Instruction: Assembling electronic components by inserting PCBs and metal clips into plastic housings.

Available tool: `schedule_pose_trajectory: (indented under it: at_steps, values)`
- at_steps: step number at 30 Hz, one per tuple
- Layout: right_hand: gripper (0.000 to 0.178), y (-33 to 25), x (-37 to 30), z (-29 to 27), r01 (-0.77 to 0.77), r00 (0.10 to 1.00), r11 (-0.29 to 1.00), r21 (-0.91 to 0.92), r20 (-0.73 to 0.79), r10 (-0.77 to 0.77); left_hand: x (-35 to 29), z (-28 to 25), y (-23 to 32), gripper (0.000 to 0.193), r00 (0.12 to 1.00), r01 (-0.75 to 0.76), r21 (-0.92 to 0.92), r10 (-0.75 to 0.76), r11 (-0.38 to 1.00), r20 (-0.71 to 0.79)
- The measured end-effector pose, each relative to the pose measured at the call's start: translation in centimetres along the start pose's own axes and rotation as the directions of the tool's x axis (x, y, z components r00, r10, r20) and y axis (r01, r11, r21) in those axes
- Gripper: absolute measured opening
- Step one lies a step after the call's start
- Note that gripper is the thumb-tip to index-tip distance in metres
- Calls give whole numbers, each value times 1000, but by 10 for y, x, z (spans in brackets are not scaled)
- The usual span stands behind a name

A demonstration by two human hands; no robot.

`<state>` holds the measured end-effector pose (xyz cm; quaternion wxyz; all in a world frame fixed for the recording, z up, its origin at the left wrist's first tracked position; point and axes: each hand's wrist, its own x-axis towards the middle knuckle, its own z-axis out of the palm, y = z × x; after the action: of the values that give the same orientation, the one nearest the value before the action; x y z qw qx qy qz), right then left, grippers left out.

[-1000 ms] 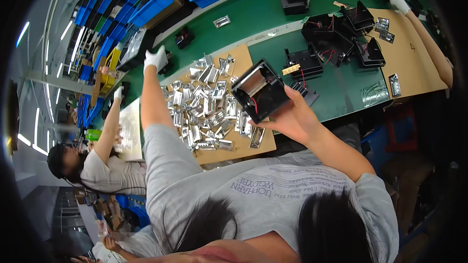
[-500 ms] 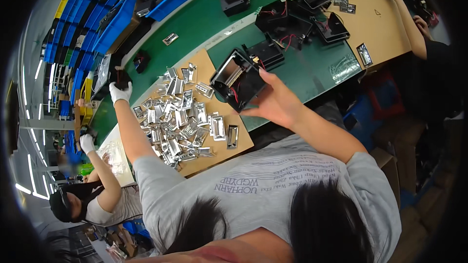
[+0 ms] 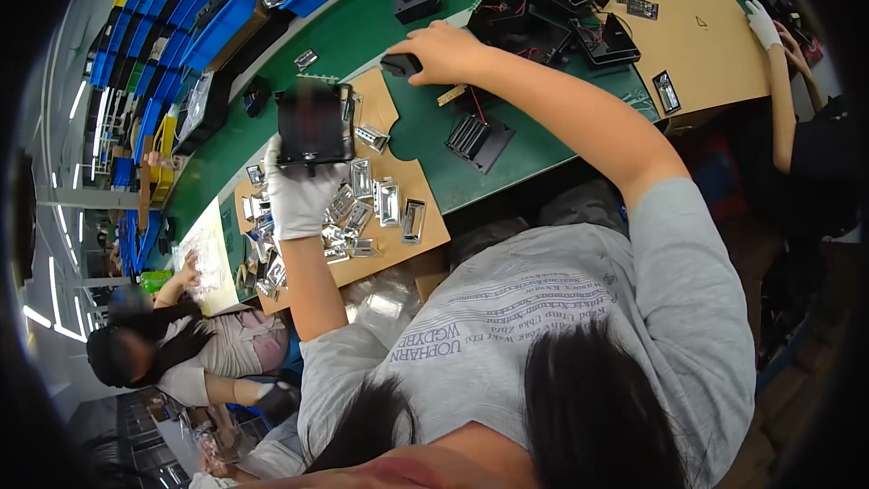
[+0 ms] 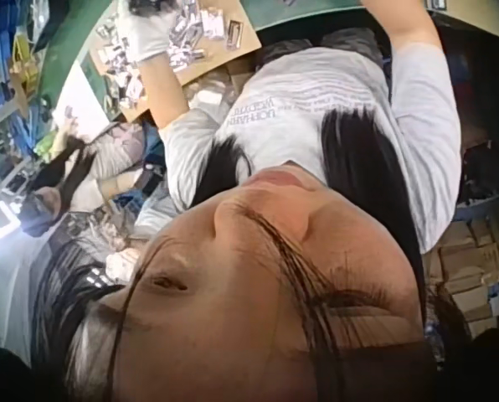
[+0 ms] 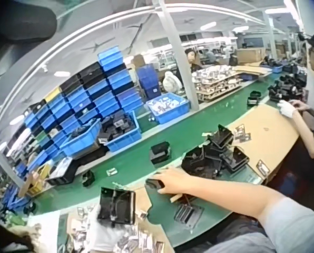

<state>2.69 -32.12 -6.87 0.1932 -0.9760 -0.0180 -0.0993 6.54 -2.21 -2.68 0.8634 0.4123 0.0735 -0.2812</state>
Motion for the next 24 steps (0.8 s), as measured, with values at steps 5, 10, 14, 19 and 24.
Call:
schedule_pose_trajectory:
  at_steps: [5, 10, 14, 19, 24]
  values:
    - [64, -10, 5, 2, -5, 1000, 995, -104, -19, 3, -9, -3, -5, 51, 986, 19, 70, -30, 997, 162]
    - [68, -30, -64, -20, 104, 962, 461, 882, -206, 178, -18, 31, -15, 56, 986, 18, 301, -67, 953, 155]
    - [68, -46, -123, -26, 233, 958, 245, 941, -266, 111, -26, 83, -45, 63, 846, 106, 670, -421, 735, 327]
    - [62, -8, -180, -33, -28, 895, 289, 957, -105, 434, 90, 141, -24, 59, 807, -224, 856, -403, 467, 431]
    - [56, 6, -255, -33, 13, 730, 1, 1000, -11, 683, 234, 121, -43, 62, 841, -431, 869, 240, -242, 484]
